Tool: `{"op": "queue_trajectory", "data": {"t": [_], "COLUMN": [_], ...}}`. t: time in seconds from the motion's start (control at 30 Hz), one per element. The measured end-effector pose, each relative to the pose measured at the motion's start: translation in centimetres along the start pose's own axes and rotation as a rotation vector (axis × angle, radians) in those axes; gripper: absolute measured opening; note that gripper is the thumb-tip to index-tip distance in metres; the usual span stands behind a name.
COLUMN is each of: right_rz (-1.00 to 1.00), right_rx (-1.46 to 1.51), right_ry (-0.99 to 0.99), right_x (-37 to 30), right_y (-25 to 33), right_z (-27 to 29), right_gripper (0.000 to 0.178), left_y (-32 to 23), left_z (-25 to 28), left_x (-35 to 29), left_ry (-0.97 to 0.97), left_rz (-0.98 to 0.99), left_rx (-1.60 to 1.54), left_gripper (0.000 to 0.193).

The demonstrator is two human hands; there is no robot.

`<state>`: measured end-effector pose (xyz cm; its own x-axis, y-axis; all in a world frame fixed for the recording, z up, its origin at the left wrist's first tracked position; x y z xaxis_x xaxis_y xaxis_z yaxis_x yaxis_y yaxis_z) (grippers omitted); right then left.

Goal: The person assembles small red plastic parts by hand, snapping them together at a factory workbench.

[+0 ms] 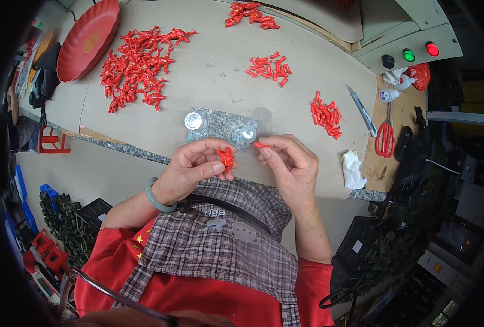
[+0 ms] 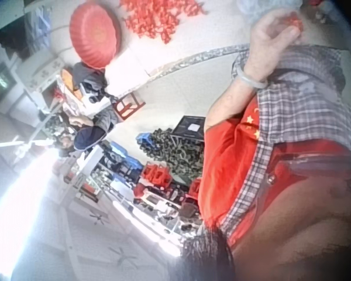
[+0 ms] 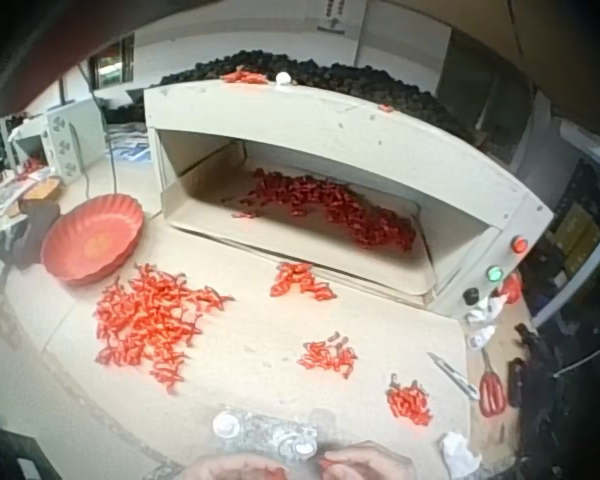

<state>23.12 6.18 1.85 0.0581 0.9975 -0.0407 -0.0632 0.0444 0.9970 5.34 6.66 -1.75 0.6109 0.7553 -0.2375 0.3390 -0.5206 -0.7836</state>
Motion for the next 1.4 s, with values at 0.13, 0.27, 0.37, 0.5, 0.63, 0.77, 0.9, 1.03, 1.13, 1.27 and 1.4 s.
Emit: {"op": "queue_trajectory", "data": {"t": [0.13, 0.27, 0.37, 0.5, 0.63, 0.77, 0.9, 1.03, 1.13, 1.27, 1.4], "right_rz": [0.048, 0.072, 0.152, 0.253, 0.221, 0.042, 0.028, 0.116, 0.212, 0.313, 0.38], "right_rx": [-0.23, -0.29, -0.408, -0.598, -0.584, -0.079, 0.167, 0.172, -0.024, -0.217, -0.291], "right_ry": [-0.069, -0.084, -0.072, -0.037, -0.007, -0.035, 0.0, 0.003, 0.002, -0.008, 0.001], "right_x": [0.8, 0.9, 0.9, 0.9, 0.4, -0.3, -1.2, -2.1, -2.4, -2.6, -2.5], "right_y": [-0.2, -0.7, -0.2, 1.8, 2.2, 0.9, 1.0, 0.9, 1.5, 2.3, 3.1], "right_z": [0.3, 0.2, -0.2, -0.8, -0.4, 0.6, -0.4, -1.4, -1.9, -2.1, -2.4], "right_gripper": [0.01, 0.007, 0.008, 0.009, 0.009, 0.007, 0.007, 0.013, 0.016, 0.018, 0.018], "left_y": [0.2, 0.2, 0.3, 0.4, 0.3, 0.0, -0.2, 0.2, 0.1, 0.0, -0.1], "left_z": [0.1, 0.0, 0.0, 0.0, 0.0, -0.2, -0.5, -0.4, -0.5, -0.6, -0.8], "left_x": [-0.2, -0.1, -0.1, -0.2, -0.2, -0.1, 0.0, 0.0, 0.1, 0.0, -0.1], "left_ry": [0.004, 0.015, 0.015, 0.019, 0.021, 0.026, 0.008, 0.022, 0.032, 0.047, 0.066], "left_rz": [0.005, 0.009, 0.012, 0.01, 0.007, -0.008, -0.008, -0.026, -0.038, -0.039, -0.045], "left_rx": [-0.005, -0.007, -0.019, -0.032, -0.018, 0.015, -0.008, -0.016, -0.011, 0.024, 0.046], "left_gripper": [0.031, 0.031, 0.031, 0.03, 0.03, 0.031, 0.032, 0.032, 0.03, 0.03, 0.03]}}
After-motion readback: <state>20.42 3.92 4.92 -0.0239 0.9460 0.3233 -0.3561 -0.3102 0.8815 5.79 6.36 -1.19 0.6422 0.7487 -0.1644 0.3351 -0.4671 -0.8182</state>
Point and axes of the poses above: each hand's wrist, its own x-axis towards the middle knuckle, its own z-axis out of the back of the hand, y = z × x, the point moved 8 cm from there along x, towards the middle knuckle
